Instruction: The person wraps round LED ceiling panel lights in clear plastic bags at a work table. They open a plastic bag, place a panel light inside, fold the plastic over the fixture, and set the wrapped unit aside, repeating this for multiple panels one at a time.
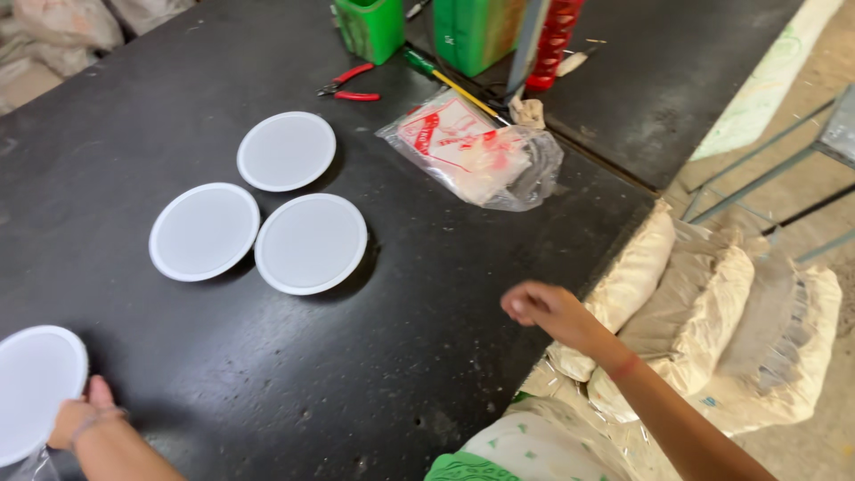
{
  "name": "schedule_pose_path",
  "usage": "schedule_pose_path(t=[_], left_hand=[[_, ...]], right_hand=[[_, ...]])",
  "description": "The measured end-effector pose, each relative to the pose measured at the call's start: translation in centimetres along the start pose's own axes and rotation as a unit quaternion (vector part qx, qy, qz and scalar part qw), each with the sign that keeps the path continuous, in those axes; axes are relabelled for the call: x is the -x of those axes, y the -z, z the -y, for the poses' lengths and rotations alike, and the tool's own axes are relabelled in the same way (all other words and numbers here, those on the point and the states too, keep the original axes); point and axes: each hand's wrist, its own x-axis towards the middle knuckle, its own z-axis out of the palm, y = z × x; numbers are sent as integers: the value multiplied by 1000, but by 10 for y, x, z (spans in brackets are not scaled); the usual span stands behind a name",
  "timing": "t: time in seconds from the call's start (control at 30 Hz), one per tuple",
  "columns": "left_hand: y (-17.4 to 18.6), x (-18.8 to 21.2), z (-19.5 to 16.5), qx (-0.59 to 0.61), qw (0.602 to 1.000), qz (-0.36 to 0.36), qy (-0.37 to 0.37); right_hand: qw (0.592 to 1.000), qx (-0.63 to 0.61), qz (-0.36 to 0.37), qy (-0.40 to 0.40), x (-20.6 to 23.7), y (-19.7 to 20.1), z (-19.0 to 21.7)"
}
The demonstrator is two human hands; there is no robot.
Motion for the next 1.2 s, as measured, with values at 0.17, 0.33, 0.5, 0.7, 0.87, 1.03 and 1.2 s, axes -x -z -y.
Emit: schedule_pose_path(t=[0.17, 0.33, 0.5, 0.7, 0.87, 1.03, 1.2], left_hand=[[44, 84, 54, -41, 985, 164, 28], [97, 155, 113, -104, 972, 204, 60], [116, 215, 153, -153, 969, 185, 59], [104, 300, 197, -226, 944, 117, 211], [20, 397, 237, -319, 902, 257, 135], [-102, 493, 292, -398, 777, 474, -115], [-199, 539, 355, -396, 620, 586, -339]], right_hand=[[946, 131, -233, 184, -81, 45, 5], [893, 271, -263, 244, -185, 117, 1], [911, 342, -105, 207, -250, 159, -8], [885, 397, -106, 219, -294, 184, -20], [889, 365, -111, 253, -308, 194, -17], [904, 309, -99, 278, -311, 214, -8], [861, 265, -127, 416, -290, 223, -24]])
